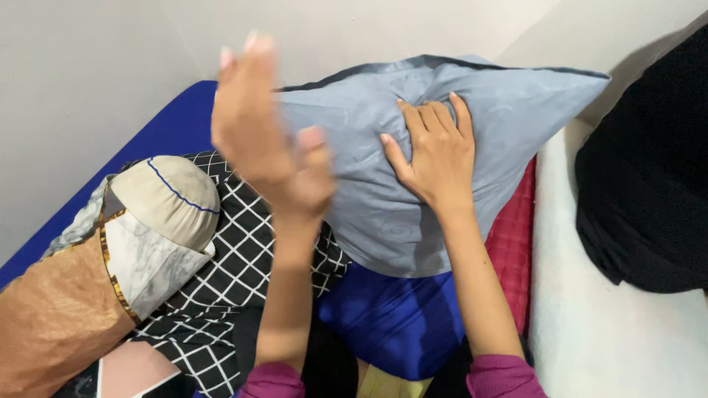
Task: The person sits on a bed and repeatedly pats, presses, and adjusts a light blue pillow to fluff it. They then pick up a black and white checkered pillow, pat it, and place it next to the blue one.
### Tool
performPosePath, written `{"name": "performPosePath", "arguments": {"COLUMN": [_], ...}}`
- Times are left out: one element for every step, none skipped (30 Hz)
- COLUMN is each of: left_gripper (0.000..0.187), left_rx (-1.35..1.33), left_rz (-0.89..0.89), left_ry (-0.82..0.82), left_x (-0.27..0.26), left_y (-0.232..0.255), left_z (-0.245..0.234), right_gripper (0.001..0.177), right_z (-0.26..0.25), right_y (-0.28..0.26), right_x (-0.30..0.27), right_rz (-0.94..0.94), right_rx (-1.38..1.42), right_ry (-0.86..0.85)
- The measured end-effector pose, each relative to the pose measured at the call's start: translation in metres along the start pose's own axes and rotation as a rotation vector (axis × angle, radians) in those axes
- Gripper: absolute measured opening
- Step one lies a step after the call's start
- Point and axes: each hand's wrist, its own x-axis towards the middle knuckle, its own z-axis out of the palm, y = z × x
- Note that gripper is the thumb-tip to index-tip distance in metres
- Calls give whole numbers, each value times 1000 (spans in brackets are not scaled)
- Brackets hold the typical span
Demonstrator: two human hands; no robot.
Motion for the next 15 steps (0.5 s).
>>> {"name": "performPosePath", "arguments": {"left_gripper": [56, 58, 53, 49, 48, 46, 47, 48, 49, 45, 42, 38, 34, 30, 27], "left_rx": [167, 337, 230, 114, 140, 162, 177, 198, 219, 199, 179, 158, 118, 78, 38], "left_rz": [51, 101, 92, 87, 78, 73, 122, 163, 204, 176, 148, 120, 135, 150, 165], "left_ry": [-61, -132, -273, -408, -447, -491, -450, -399, -349, -343, -336, -322, -307, -294, -281], "left_x": [6, 3, -8, -20, -32, -42, -46, -47, -44, -36, -28, -17, -9, -3, 0], "left_y": [6, 6, 7, 5, -2, -5, -5, -3, 1, 4, 10, 14, 17, 19, 19], "left_z": [25, 48, 69, 83, 86, 86, 85, 80, 74, 68, 64, 62, 59, 56, 56], "right_gripper": [46, 45, 44, 44, 45, 45, 46, 47, 48, 48, 48, 47, 46, 46, 38], "right_z": [2, 4, 8, 16, 26, 28, 22, 13, 1, -12, -28, -39, -45, -45, -32], "right_y": [6, 13, 18, 17, 12, 11, 16, 22, 25, 29, 34, 36, 38, 42, 42], "right_x": [-2, -11, -20, -28, -36, -41, -43, -40, -34, -23, -11, 1, 11, 18, 24], "right_rz": [17, 41, 65, 63, 61, 64, 60, 43, 27, 31, 35, -24, -83, -142, -98], "right_rx": [2, 10, 18, -17, -51, -89, -58, -24, 11, -9, -29, -52, -74, -95, -120], "right_ry": [4, 1, -3, -30, -58, -86, -88, -89, -91, -111, -132, -22, 88, 195, 123]}}
